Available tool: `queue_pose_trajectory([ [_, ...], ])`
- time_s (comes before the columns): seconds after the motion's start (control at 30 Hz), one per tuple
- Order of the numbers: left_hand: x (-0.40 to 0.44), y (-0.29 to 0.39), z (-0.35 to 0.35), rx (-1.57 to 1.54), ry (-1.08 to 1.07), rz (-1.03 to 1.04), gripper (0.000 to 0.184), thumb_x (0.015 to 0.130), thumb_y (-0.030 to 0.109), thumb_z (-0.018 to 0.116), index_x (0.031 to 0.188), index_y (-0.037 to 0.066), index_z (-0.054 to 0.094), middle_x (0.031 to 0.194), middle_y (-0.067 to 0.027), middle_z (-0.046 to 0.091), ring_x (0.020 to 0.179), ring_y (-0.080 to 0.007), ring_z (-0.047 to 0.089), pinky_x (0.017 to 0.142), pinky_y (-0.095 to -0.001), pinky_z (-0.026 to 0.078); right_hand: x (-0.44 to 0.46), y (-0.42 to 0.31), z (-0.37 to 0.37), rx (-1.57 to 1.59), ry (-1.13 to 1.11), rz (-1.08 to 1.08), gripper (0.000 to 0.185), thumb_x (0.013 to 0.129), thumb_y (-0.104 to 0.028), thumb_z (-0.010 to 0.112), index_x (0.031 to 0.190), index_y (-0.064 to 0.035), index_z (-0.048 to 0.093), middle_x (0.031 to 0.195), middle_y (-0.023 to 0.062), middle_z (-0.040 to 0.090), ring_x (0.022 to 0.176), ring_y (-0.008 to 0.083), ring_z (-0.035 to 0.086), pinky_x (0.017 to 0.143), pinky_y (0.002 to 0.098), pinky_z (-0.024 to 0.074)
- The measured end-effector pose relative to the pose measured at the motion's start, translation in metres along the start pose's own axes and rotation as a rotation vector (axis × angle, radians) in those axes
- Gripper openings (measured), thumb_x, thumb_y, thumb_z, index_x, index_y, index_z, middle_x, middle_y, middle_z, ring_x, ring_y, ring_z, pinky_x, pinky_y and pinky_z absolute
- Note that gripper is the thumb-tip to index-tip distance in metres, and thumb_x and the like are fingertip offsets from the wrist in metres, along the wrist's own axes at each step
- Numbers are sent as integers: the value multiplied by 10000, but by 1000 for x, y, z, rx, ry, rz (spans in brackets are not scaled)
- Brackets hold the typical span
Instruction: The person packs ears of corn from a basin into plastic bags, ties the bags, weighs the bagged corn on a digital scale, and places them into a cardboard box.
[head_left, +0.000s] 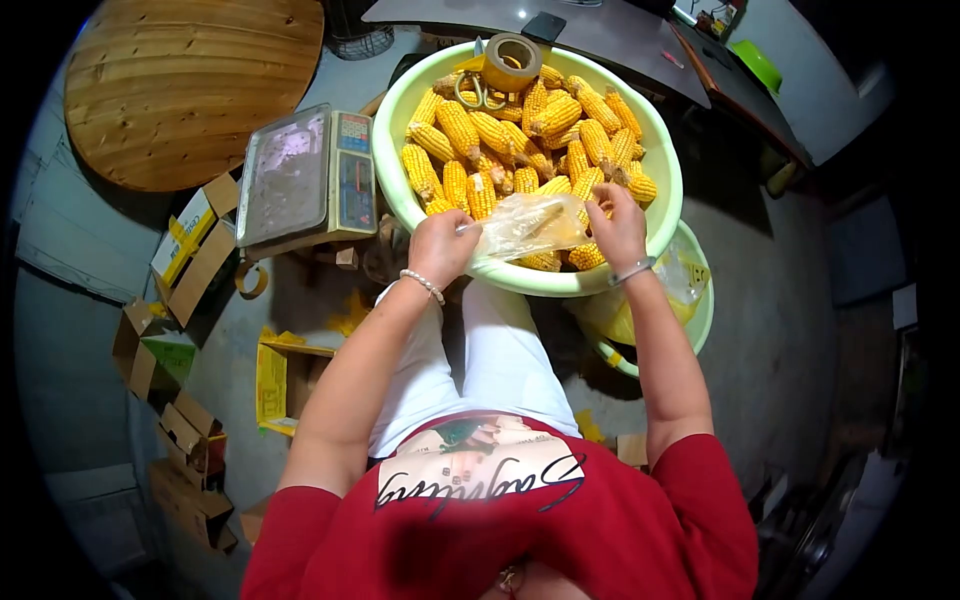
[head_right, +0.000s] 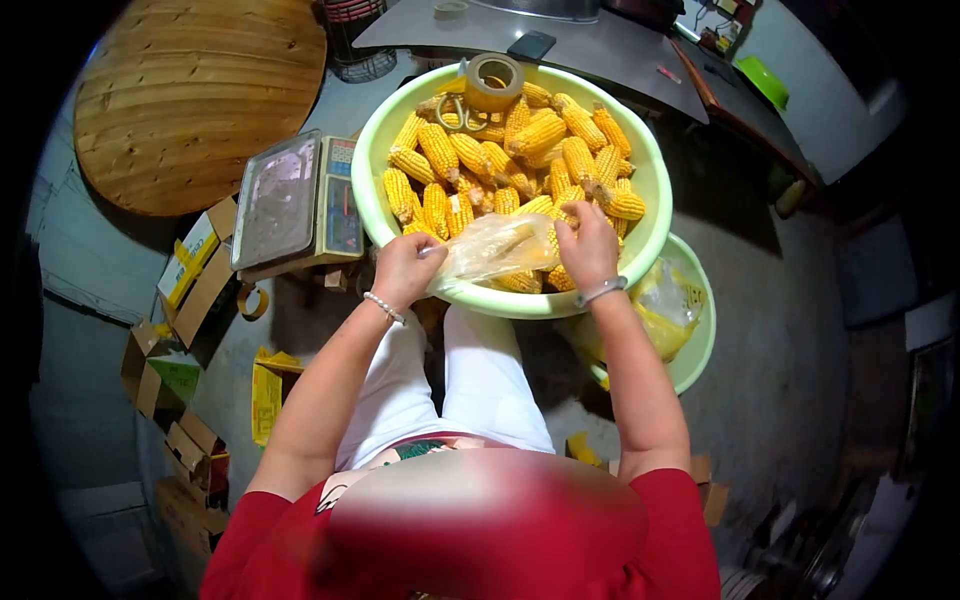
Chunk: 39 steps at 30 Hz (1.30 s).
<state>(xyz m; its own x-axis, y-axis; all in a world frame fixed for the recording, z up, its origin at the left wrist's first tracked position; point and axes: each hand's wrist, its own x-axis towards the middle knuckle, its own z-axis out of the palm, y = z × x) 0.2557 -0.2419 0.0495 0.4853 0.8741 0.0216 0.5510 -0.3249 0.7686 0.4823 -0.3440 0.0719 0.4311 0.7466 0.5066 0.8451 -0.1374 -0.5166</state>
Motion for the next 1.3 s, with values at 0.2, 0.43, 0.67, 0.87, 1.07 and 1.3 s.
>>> queue_pose_trajectory([
  [0.2,22,-1,25,-39,20,138,267,797,249,554,766,-7,619,623,-116,599,542,-201,577,540,-317,452,-4,-45,6,298,-386,-479,105,706,-59,589,810,-50,599,731,133,588,736,295,588,690,353,468],
  [0.43,34,5,28,-147,-74,72,282,783,292,549,768,20,621,732,-193,610,708,-333,596,655,-396,461,13,-12,53,-34,-791,-203,421,788,-350,550,1147,-136,500,893,157,634,845,330,597,773,402,463],
  [0.67,39,7,-11,456,-77,107,254,711,238,628,898,66,616,814,-168,630,769,-307,612,701,-391,478,35,-50,32,-393,-1068,-215,534,760,-315,597,1212,-82,434,941,195,616,887,340,590,793,401,463],
  [0.87,43,-4,-17,552,46,67,169,720,182,571,842,74,614,795,-152,633,770,-317,610,702,-408,477,35,-37,4,-590,-1179,-244,340,729,-212,590,1037,-69,587,930,168,624,888,311,598,773,388,476],
  [1.07,41,16,7,543,-77,111,228,722,261,591,783,47,639,783,-171,629,760,-318,611,693,-406,485,34,-36,-23,-697,-1151,-297,274,721,-116,536,981,-82,616,905,144,626,847,301,604,727,369,489],
  [1.3,40,25,31,532,-166,70,298,755,320,566,788,37,654,814,-191,632,786,-325,615,712,-414,486,9,-18,13,-47,-822,-527,193,725,-89,486,876,-42,596,811,150,593,757,325,581,698,393,467],
])
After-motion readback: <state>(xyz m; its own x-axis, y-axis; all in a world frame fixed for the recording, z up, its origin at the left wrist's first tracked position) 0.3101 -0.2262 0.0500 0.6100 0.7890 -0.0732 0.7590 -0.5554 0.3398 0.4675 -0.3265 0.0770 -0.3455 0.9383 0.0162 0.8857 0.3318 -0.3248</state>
